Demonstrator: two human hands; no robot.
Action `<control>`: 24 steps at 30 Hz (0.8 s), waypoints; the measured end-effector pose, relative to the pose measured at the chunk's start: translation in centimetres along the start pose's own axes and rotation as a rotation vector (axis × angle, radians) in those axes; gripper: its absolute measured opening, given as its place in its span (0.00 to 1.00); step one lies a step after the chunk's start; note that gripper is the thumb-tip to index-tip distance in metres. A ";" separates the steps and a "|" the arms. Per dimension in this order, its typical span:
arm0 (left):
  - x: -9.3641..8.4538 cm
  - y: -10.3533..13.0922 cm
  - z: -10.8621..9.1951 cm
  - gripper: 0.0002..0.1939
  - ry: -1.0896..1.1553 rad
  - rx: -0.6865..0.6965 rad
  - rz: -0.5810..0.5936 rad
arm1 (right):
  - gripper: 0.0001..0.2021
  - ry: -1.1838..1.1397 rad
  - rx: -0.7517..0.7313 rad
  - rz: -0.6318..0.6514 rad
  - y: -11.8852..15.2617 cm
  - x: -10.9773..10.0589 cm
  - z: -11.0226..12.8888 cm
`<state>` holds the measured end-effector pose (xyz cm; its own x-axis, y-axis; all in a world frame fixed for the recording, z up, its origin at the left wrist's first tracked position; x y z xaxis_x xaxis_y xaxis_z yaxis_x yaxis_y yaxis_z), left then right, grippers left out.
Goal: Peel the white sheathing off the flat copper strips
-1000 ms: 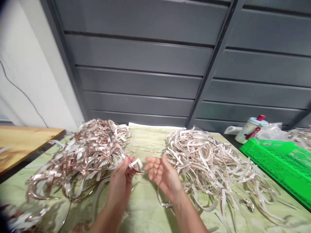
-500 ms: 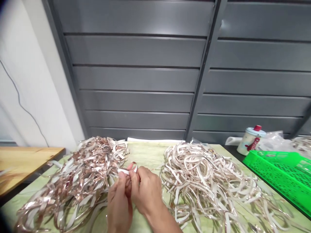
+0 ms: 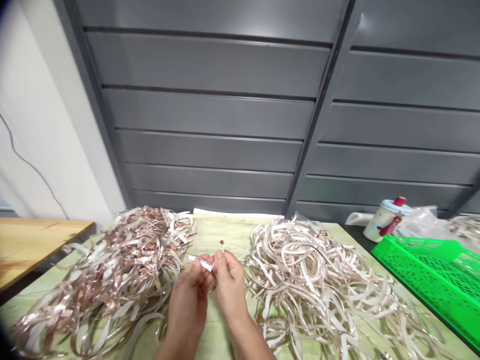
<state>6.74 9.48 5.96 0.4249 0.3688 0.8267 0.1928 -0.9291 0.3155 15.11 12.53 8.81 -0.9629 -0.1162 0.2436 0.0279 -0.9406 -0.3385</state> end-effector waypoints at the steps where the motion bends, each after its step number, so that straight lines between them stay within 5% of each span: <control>1: -0.1 -0.2 -0.1 0.08 0.017 -0.020 -0.004 | 0.20 -0.099 0.044 -0.049 -0.1 0.0 -0.3; 5: -0.6 -1.0 -0.1 0.04 0.044 -0.107 -0.032 | 0.23 -0.325 0.162 -0.152 -0.4 0.1 -1.1; 13: -0.3 -0.3 0.0 0.10 -0.218 0.002 0.072 | 0.22 -0.075 0.086 0.059 -0.6 0.9 -0.4; 18: -1.0 -0.7 -0.1 0.14 -0.206 -0.031 0.044 | 0.21 -0.291 0.146 -0.059 -0.3 1.0 -1.4; 24: -2.0 -1.1 -1.4 0.17 -0.300 0.039 -0.078 | 0.13 -0.495 0.466 0.125 -1.2 -0.9 -2.1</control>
<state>4.42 9.72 4.57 0.6484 0.4352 0.6246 0.2663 -0.8983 0.3495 15.40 14.40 7.06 -0.7124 -0.2605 0.6516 0.3497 -0.9368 0.0077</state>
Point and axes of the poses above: each hand's wrist, its own y-axis away from the middle knuckle, its own x-axis out of the palm, z = x × y, the point moved 5 cm from there along -y, towards the middle knuckle, and after that the axes turned 11 degrees about -x, right-handed, at the moved point
